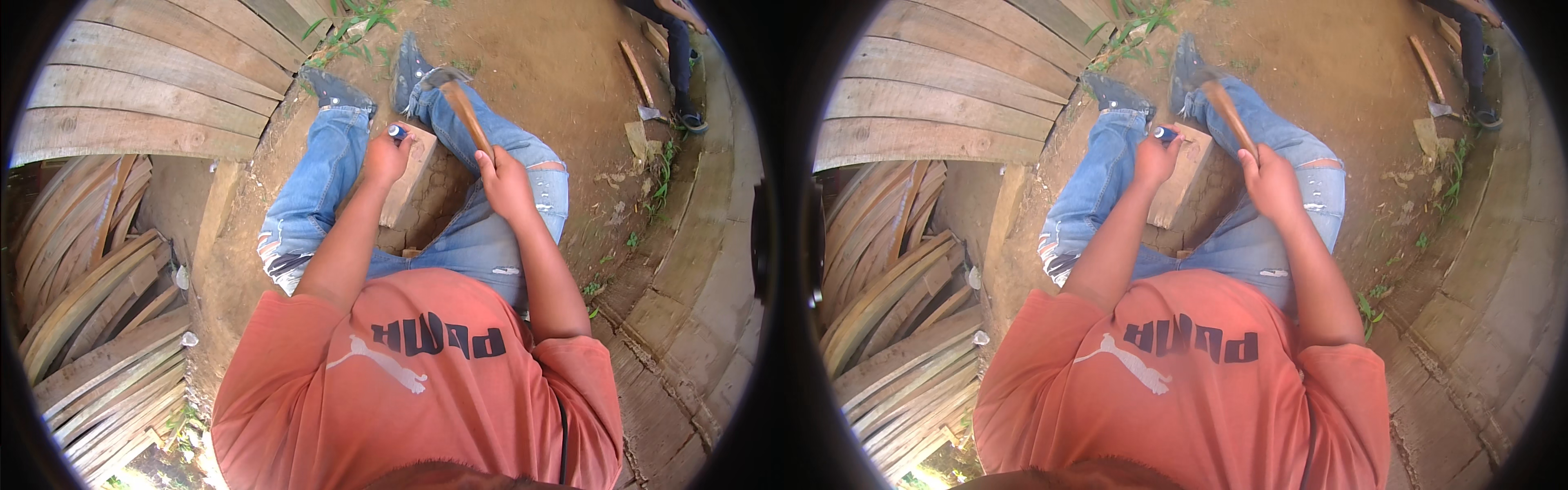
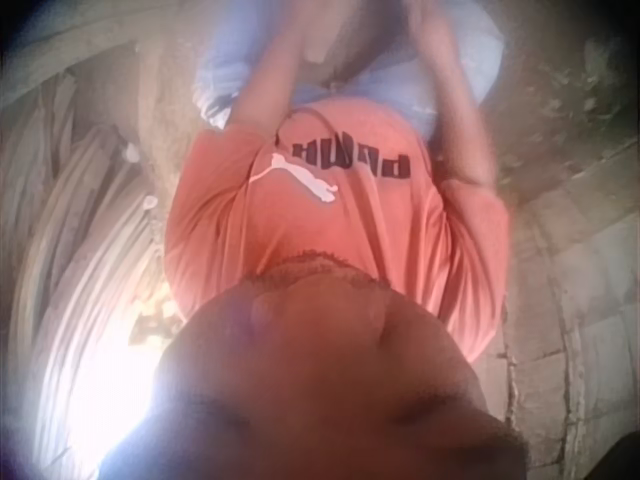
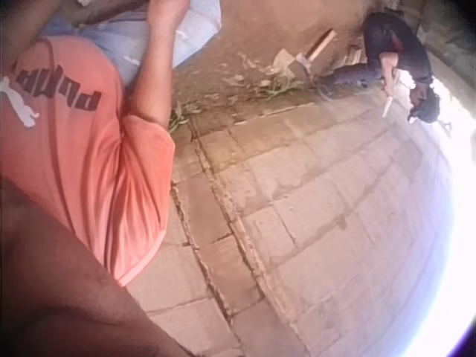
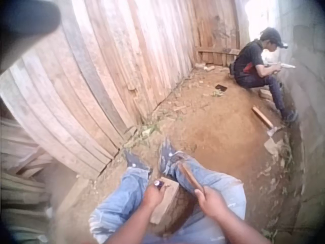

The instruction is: The person sits on the ground and uses a hammer to drive a nail into a small piece of wood. They repeatedly strike the nail, reposition the wood, and eventually stand up to move the wood and a rock.

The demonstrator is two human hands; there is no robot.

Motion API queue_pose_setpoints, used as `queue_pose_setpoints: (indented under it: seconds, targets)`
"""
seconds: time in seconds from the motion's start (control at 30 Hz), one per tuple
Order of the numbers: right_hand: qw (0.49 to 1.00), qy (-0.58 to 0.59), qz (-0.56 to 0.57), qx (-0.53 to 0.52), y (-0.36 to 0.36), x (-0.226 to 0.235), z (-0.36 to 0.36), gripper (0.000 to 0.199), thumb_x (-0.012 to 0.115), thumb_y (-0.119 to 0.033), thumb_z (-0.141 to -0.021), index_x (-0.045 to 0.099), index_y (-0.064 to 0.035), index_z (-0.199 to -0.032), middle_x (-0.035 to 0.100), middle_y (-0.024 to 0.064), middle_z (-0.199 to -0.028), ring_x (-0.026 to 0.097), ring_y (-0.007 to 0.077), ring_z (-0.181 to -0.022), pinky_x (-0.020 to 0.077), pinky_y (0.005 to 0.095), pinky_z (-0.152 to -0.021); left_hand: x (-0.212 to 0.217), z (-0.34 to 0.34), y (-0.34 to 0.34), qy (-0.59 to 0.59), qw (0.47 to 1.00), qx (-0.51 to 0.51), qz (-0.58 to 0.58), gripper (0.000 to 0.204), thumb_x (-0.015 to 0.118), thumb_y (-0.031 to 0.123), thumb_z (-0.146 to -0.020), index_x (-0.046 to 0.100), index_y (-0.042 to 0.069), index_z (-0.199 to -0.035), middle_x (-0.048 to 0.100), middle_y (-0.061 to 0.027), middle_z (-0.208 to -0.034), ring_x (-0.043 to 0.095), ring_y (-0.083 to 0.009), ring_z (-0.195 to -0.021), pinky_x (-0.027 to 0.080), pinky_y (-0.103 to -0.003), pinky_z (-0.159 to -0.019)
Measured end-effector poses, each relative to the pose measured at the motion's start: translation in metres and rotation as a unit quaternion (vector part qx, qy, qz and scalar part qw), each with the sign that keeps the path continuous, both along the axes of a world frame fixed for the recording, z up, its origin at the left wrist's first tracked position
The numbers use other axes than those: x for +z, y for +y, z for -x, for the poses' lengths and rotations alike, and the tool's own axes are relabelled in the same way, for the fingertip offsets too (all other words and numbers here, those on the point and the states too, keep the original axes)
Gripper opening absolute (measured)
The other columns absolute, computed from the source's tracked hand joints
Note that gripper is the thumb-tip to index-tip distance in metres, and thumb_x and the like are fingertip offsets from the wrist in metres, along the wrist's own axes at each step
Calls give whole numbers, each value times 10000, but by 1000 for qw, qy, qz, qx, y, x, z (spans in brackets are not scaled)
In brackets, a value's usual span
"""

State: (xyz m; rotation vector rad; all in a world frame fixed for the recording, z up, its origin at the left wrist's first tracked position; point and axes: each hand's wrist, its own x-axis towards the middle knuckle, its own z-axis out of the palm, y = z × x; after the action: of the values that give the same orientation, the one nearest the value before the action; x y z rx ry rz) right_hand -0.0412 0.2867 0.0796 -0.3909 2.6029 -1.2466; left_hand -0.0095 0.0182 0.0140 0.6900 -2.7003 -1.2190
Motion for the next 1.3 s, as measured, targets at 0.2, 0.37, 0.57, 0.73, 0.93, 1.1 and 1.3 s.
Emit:
queue_pose_setpoints:
  seconds: [0.2, 0.37, 0.57, 0.73, 0.93, 1.1, 1.3]
  targets:
    - [977, 141, -114, 116, 1, 50, -22, 339, 649, -390, -1056, 578, -63, -998, 711, 214, -817, 703, 461, -748, 539, 562, -630, -16, 1, -2, 23, 999, -17, 19, 262, 764, 304, -995, 740, 85, -1137, 789, -175, -1030, 767, -364, -972, 582, -425, -849]
    - [967, 147, -173, 116, 0, 45, -34, 315, 650, -375, -1052, 570, -76, -987, 707, 195, -762, 699, 440, -689, 534, 565, -590, -38, 1, -9, -15, 996, -36, 77, 234, 745, 271, -1000, 749, 113, -1172, 781, -196, -1058, 751, -399, -1008, 578, -449, -848]
    - [967, 99, -193, 132, 0, 31, -24, 337, 631, -385, -1065, 587, -64, -973, 717, 203, -809, 703, 448, -740, 536, 573, -624, -26, 3, -3, -13, 995, -54, 86, 240, 730, 233, -1020, 731, 83, -1207, 793, -160, -1016, 780, -315, -984, 581, -430, -845]
    - [997, -53, 32, 36, -7, 6, -19, 403, 602, -385, -1095, 620, 1, -982, 711, 233, -852, 693, 447, -797, 526, 534, -714, -51, 4, -38, 47, 956, 148, -248, 185, 689, 211, -1067, 715, 53, -1160, 788, -132, -1035, 788, -291, -1000, 615, -390, -838]
    - [964, -199, 149, -98, 0, -45, -1, 449, 560, -385, -1128, 619, 12, -927, 638, 135, -740, 640, 252, -687, 492, 426, -645, -55, -23, -60, 48, 840, 282, -461, 275, 670, 179, -1092, 594, 44, -1320, 720, -143, -1257, 743, -290, -1140, 616, -378, -990]
    - [930, -302, 178, -113, 2, -29, 4, 459, 553, -397, -1132, 628, 2, -920, 633, 90, -726, 618, 205, -646, 487, 415, -609, -13, -37, -19, 63, 980, 54, -179, 221, 750, 177, -1038, 705, 29, -1197, 783, -89, -1037, 747, -175, -981, 567, -310, -861]
    - [992, -94, 85, -12, -3, -57, 0, 437, 571, -396, -1131, 619, -13, -927, 601, 59, -721, 577, 174, -638, 476, 368, -598, 10, -50, -2, 21, 999, 0, -25, 222, 780, 202, -1004, 738, 63, -1172, 804, -149, -988, 780, -226, -915, 581, -354, -806]
